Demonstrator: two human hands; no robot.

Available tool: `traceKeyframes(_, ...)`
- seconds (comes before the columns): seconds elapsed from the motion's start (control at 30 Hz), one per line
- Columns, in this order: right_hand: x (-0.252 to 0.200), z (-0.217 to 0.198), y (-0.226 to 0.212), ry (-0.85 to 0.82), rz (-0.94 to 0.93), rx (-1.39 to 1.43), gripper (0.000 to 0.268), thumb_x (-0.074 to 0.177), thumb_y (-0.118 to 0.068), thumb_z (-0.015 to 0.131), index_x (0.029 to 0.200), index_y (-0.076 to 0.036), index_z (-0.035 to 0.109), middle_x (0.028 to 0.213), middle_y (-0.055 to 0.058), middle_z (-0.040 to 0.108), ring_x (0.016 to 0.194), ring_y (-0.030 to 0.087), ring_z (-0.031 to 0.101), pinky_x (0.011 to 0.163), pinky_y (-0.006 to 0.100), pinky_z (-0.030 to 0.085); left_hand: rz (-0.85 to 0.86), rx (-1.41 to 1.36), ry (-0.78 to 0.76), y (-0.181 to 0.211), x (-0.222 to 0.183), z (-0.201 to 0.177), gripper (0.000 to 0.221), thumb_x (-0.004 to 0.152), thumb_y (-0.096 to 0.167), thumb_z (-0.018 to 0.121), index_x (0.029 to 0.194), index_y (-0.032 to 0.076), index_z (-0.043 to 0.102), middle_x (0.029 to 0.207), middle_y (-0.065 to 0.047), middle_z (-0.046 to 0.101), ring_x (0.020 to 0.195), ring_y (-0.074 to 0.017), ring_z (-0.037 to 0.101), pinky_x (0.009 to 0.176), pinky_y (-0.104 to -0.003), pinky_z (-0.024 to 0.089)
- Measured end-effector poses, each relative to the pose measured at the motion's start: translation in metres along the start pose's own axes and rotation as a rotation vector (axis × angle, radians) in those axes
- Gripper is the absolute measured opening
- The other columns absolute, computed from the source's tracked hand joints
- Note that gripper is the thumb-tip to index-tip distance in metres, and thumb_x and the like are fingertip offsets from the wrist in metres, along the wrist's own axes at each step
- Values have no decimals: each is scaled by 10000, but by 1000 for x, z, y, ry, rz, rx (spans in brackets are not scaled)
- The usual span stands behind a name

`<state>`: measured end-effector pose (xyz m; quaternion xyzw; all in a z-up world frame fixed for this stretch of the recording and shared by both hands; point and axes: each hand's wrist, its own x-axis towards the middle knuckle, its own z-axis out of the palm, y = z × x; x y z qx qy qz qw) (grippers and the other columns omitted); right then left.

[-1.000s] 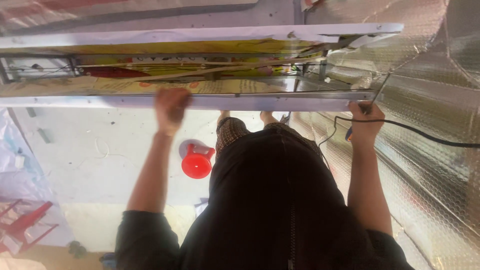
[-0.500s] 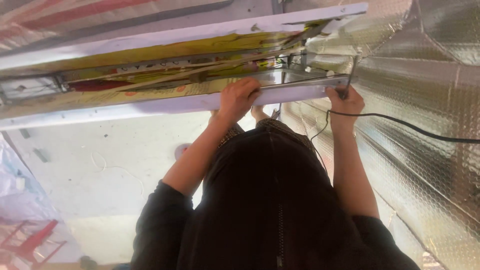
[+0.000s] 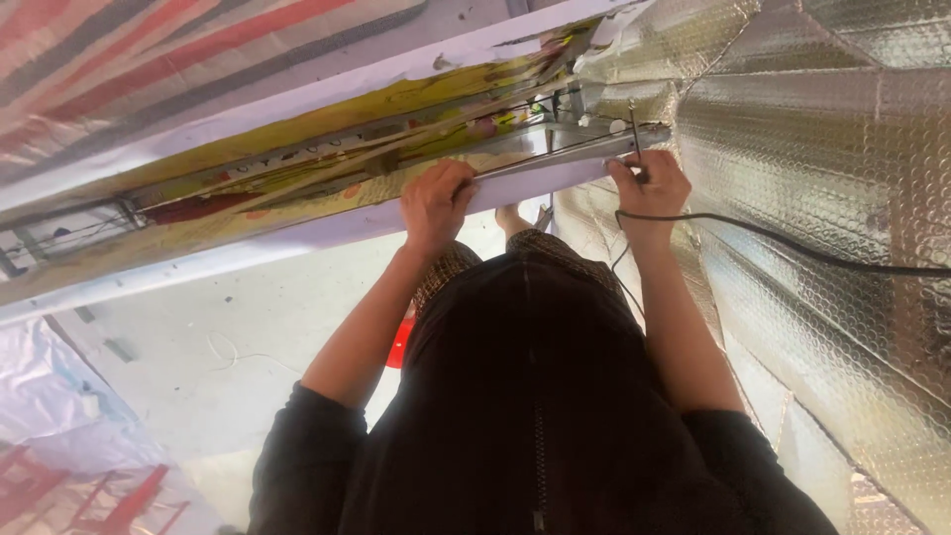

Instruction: Assembling an illuminated sign by soldering components and securing the frame with tools.

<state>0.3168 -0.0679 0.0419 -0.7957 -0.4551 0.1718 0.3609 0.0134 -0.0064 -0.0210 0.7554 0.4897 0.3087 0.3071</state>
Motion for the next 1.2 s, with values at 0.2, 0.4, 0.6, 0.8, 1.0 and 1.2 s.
traceKeyframes(0.2, 14, 1, -22, -2, -267, 8, 200, 800, -47, 928, 813, 21, 740, 1166, 185, 608, 649, 230, 573, 608, 311, 485, -57, 3, -19, 1, -1, 2, 143, 894, 284, 766, 893, 257, 626, 878, 48, 669, 805, -250, 715, 699, -389, 529)
traceKeyframes(0.4, 24, 5, 12, -89, -236, 86, 232, 796, -51, 929, 826, 78, 739, 1172, 216, 640, 803, 335, 673, 656, 319, 545, -84, 45, -26, -7, -5, 11, 198, 848, 292, 800, 894, 277, 607, 847, 52, 635, 810, -236, 698, 708, -402, 525)
traceKeyframes(0.6, 33, 1, 38, -165, -172, 92, 333, 768, -175, 1000, 811, 32, 743, 1121, 156, 646, 807, 273, 680, 660, 274, 557, -144, 68, -102, -4, -1, 12, 208, 855, 324, 804, 943, 283, 619, 845, 46, 631, 810, -250, 700, 737, -412, 521)
traceKeyframes(0.8, 35, 4, 48, -187, -152, 95, 352, 750, -189, 986, 776, 32, 713, 1119, 138, 639, 840, 273, 678, 651, 265, 559, -194, 80, -135, 8, 12, 13, 217, 826, 289, 830, 916, 282, 632, 807, 62, 668, 774, -229, 721, 729, -404, 531)
traceKeyframes(1.0, 38, -2, 29, -234, -105, -23, 256, 827, -101, 910, 782, 46, 706, 1108, 127, 639, 664, 214, 643, 561, 270, 542, -298, 87, -432, 38, 38, 39, 190, 958, 378, 687, 1038, 219, 618, 916, -83, 712, 909, -371, 732, 809, -531, 556)
traceKeyframes(1.2, 41, -3, 31, -224, -153, -55, 263, 761, -114, 929, 774, 44, 719, 1056, 138, 637, 662, 261, 672, 561, 285, 552, -305, 130, -671, 68, 66, 63, 340, 1020, 515, 467, 1188, 297, 667, 1051, -52, 760, 993, -343, 753, 884, -513, 546)
